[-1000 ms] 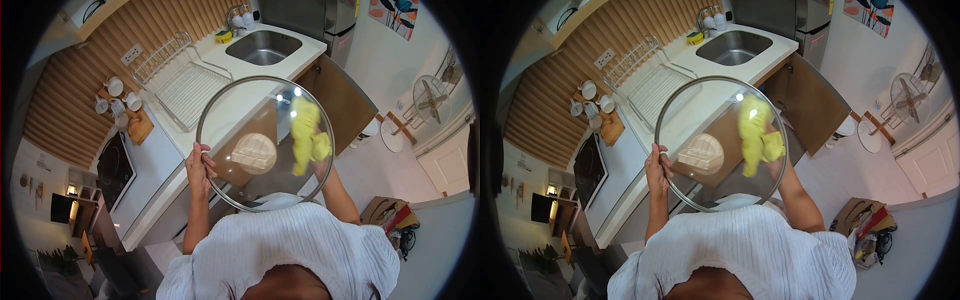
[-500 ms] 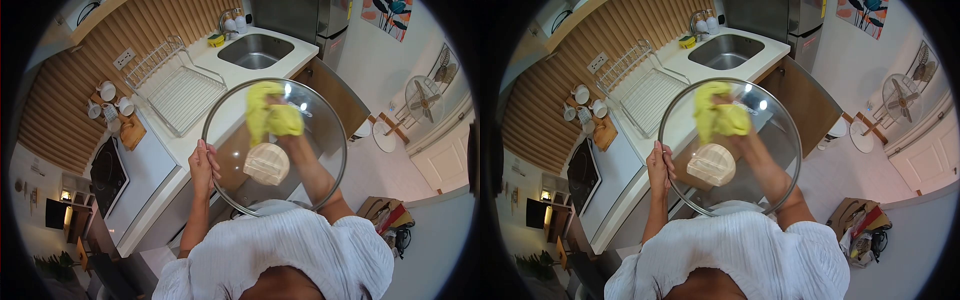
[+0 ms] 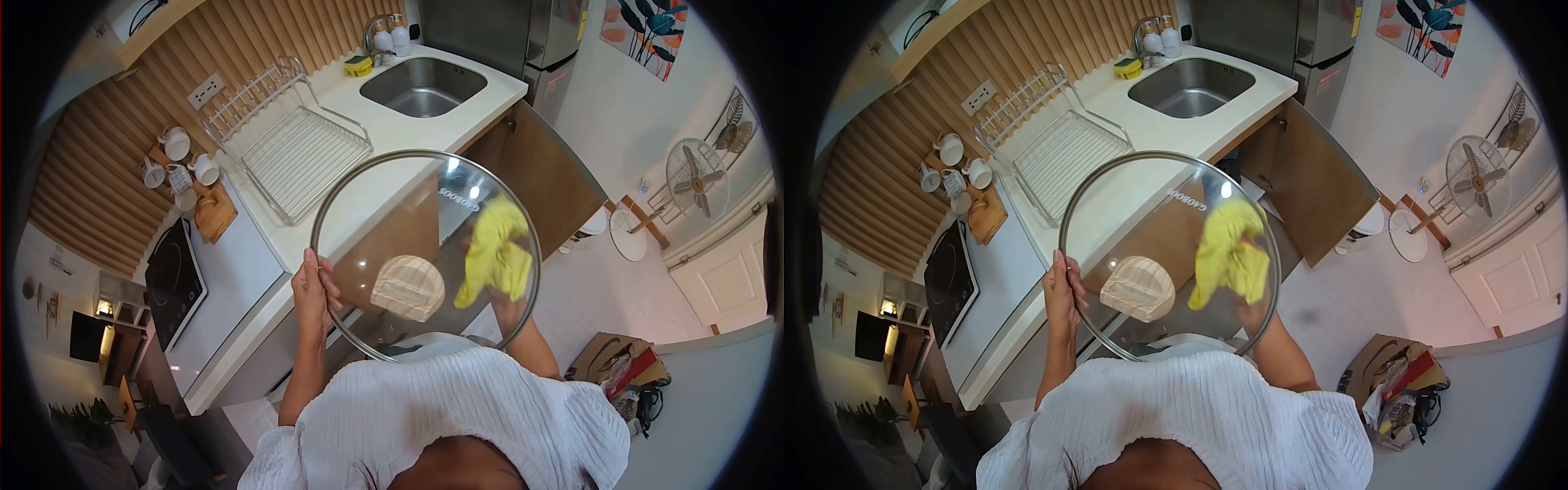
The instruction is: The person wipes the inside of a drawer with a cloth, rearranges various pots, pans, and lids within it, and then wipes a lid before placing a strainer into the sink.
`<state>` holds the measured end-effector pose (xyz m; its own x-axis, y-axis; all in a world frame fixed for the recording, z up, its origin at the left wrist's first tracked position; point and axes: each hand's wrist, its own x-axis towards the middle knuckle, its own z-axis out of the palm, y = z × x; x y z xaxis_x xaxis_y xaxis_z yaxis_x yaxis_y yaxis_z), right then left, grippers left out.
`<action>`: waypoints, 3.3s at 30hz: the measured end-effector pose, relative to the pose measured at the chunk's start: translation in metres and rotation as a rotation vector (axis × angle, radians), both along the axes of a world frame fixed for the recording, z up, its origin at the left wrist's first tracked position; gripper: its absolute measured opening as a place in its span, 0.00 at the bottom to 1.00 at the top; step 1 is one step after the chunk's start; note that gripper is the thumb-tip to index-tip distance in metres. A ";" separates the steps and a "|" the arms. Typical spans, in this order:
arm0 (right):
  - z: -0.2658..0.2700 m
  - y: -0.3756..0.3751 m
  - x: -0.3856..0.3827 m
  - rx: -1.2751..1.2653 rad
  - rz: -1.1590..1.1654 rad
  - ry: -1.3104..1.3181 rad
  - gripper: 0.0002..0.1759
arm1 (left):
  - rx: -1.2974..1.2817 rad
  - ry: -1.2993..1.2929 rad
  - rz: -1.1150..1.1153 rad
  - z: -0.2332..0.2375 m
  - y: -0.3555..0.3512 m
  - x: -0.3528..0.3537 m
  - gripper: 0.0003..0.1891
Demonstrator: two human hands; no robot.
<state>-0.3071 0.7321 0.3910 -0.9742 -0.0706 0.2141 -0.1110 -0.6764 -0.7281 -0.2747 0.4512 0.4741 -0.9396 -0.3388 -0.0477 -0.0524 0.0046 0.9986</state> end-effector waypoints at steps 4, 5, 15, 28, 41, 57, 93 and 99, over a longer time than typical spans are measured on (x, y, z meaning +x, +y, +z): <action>0.003 0.008 0.049 -0.556 0.291 -0.081 0.24 | 0.058 -0.028 0.071 -0.012 0.002 0.002 0.24; 0.001 0.008 0.059 -0.742 0.358 -0.120 0.22 | 0.062 -0.025 0.084 -0.012 0.004 0.003 0.24; -0.008 0.075 0.042 -0.627 -0.022 -0.340 0.19 | 0.357 -0.044 0.184 -0.029 0.072 -0.017 0.23; 0.040 0.173 -0.208 0.226 0.098 -0.023 0.16 | 0.145 0.060 -0.100 -0.006 0.127 -0.136 0.23; 0.104 0.001 -0.340 1.224 -0.719 0.960 0.27 | 0.211 0.288 0.097 0.006 0.156 -0.294 0.19; 0.145 -0.028 -0.364 0.936 -0.641 1.280 0.14 | 0.141 0.460 0.298 0.039 0.162 -0.342 0.17; 0.096 0.045 -0.431 -0.525 0.827 -0.183 0.23 | 0.311 0.096 0.084 0.028 0.186 -0.362 0.27; 0.031 0.093 -0.452 -0.811 0.714 -0.141 0.21 | 0.302 -0.030 0.096 0.011 0.179 -0.358 0.25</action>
<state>-0.7596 0.8249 0.4217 -0.7844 -0.5177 0.3416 0.5475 -0.8367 -0.0110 -0.6327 0.6298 0.4853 -0.9005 -0.3925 -0.1870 -0.0678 -0.2981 0.9521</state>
